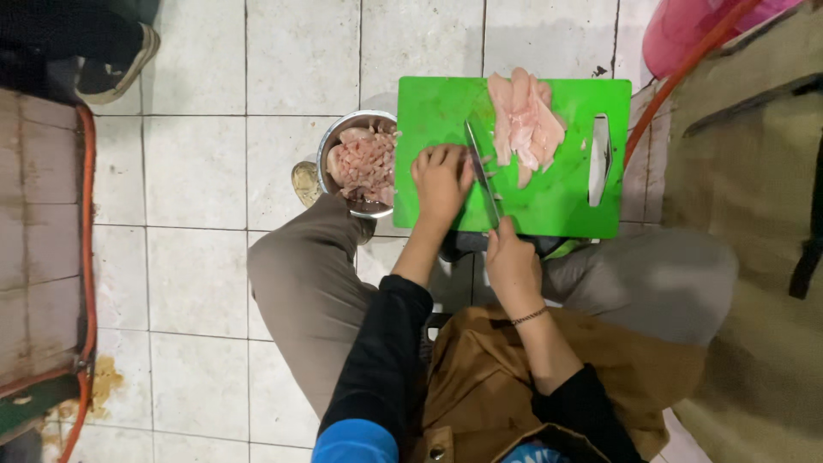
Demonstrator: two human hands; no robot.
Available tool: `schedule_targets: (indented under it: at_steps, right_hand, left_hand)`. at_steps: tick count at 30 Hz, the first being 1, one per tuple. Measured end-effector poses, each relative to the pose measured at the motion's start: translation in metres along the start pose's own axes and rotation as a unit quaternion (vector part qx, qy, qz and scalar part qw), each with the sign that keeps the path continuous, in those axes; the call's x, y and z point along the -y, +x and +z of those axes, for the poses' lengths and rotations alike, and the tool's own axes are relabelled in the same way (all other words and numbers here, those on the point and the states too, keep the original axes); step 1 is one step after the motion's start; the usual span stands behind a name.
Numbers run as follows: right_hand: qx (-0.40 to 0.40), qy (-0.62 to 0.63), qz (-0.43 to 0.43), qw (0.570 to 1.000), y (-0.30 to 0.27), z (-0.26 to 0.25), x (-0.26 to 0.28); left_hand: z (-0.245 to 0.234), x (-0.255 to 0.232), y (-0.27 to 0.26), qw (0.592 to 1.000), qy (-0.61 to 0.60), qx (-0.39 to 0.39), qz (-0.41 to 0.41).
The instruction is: The person sits on the floor and uses a knife to cut raw meat on a green cutting board. They slice the meat into smaller pieces and transfer them into a metal bowl placed beside the board.
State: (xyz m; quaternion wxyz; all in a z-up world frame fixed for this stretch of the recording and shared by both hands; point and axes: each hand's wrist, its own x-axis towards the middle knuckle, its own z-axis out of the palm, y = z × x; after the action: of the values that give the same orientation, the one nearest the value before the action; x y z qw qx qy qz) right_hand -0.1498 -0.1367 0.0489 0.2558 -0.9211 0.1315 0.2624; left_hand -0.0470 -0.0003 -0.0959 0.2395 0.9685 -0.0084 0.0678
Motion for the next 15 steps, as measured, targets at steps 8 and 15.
schedule_targets:
  at_steps: [8, 15]
  right_hand:
    - [-0.052, 0.010, -0.068, 0.996, 0.060, 0.031, 0.001]
    - [-0.105, -0.018, -0.096, 0.990, 0.043, 0.044, -0.013]
  left_hand:
    - [0.012, 0.002, -0.001, 0.996, -0.011, -0.090, 0.001]
    - [0.009, 0.003, 0.000, 0.995, -0.027, -0.091, -0.011]
